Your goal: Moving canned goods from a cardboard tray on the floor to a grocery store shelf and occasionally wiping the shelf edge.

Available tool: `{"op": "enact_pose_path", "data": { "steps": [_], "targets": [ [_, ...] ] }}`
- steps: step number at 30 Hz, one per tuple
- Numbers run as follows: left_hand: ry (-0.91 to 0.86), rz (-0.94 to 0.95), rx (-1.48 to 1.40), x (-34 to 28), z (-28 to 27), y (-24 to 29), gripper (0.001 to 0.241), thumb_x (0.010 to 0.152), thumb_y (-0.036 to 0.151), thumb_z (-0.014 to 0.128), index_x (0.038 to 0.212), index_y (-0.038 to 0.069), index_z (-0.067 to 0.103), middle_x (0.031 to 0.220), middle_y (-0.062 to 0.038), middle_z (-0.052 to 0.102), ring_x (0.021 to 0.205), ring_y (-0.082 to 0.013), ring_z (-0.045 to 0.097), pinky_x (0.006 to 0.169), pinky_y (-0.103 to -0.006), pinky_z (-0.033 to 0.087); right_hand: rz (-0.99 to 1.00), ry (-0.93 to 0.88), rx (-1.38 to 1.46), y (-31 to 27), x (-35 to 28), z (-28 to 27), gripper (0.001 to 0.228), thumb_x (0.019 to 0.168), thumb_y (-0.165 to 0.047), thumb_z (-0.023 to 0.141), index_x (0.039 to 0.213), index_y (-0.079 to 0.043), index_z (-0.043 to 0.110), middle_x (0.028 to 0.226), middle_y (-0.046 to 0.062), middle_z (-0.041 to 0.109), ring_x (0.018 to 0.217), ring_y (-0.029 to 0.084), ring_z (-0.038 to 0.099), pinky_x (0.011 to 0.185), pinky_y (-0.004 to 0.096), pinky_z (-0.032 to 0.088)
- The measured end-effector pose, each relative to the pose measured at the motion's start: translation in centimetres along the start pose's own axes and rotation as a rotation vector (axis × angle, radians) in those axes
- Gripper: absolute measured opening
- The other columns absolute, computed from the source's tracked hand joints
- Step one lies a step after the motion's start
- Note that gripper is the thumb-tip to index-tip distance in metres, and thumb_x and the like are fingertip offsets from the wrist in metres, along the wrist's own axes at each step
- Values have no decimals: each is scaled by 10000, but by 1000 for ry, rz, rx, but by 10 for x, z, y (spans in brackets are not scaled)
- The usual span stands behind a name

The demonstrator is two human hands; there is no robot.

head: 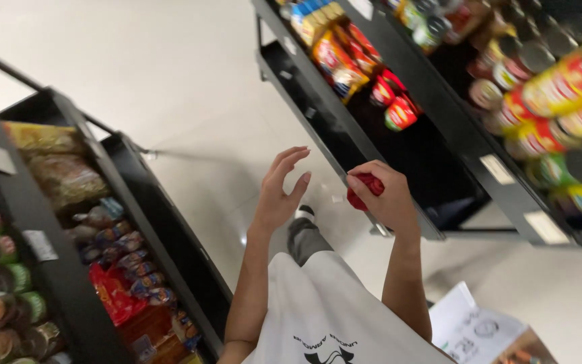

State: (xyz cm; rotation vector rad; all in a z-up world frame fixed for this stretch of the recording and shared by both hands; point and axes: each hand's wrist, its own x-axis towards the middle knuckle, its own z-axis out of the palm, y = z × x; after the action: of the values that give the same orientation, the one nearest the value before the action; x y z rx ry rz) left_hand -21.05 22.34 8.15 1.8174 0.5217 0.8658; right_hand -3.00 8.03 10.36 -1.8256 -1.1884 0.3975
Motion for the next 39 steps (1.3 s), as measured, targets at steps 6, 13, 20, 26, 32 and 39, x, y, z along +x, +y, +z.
{"op": "enact_pose_path", "data": {
  "steps": [6, 13, 20, 26, 32, 39],
  "targets": [
    [120, -12, 51, 51, -58, -32, 370, 993, 74, 690, 1357, 91, 622, 1434, -84, 612, 1310, -259, 613, 1073, -378, 528, -77, -111, 59, 1, 99, 57, 242, 931, -262, 743, 1019, -37, 740, 1013, 71, 750, 905, 206, 740, 804, 311, 564],
    [157, 11, 165, 181, -120, -76, 381, 977, 59, 697, 1351, 88, 630, 1427, -88, 613, 1333, -273, 606, 1112, -395, 506, -202, -161, 133, -1, 266, 111, 265, 927, -296, 744, 999, -41, 744, 974, 83, 754, 881, 211, 739, 786, 311, 569],
    [100, 7, 238, 337, -157, -111, 398, 962, 58, 697, 1351, 100, 628, 1417, -78, 619, 1326, -287, 613, 1099, -396, 515, -175, -89, 187, 7, 418, 117, 251, 943, -271, 725, 994, -26, 734, 961, 79, 753, 875, 186, 730, 788, 296, 559],
    [-36, 63, 171, 445, -143, -141, 416, 960, 58, 702, 1366, 99, 624, 1419, -88, 618, 1329, -312, 603, 1105, -412, 505, -114, 32, 198, 26, 485, 102, 227, 943, -230, 733, 1025, -18, 728, 995, 79, 748, 905, 180, 721, 823, 299, 554],
    [-252, 244, 124, 559, -100, -187, 412, 945, 58, 712, 1348, 89, 630, 1413, -107, 615, 1336, -330, 579, 1115, -433, 488, -32, 258, 105, 40, 517, 78, 192, 951, -197, 730, 1018, -19, 707, 1009, 84, 740, 915, 190, 716, 838, 305, 551],
    [-369, 549, 169, 662, -28, -238, 402, 929, 55, 688, 1321, 123, 632, 1472, -90, 586, 1377, -348, 542, 1158, -435, 472, 141, 609, -89, 23, 528, 77, 110, 943, -93, 734, 999, -5, 698, 996, 83, 742, 905, 191, 713, 838, 308, 542]
  ]
}}
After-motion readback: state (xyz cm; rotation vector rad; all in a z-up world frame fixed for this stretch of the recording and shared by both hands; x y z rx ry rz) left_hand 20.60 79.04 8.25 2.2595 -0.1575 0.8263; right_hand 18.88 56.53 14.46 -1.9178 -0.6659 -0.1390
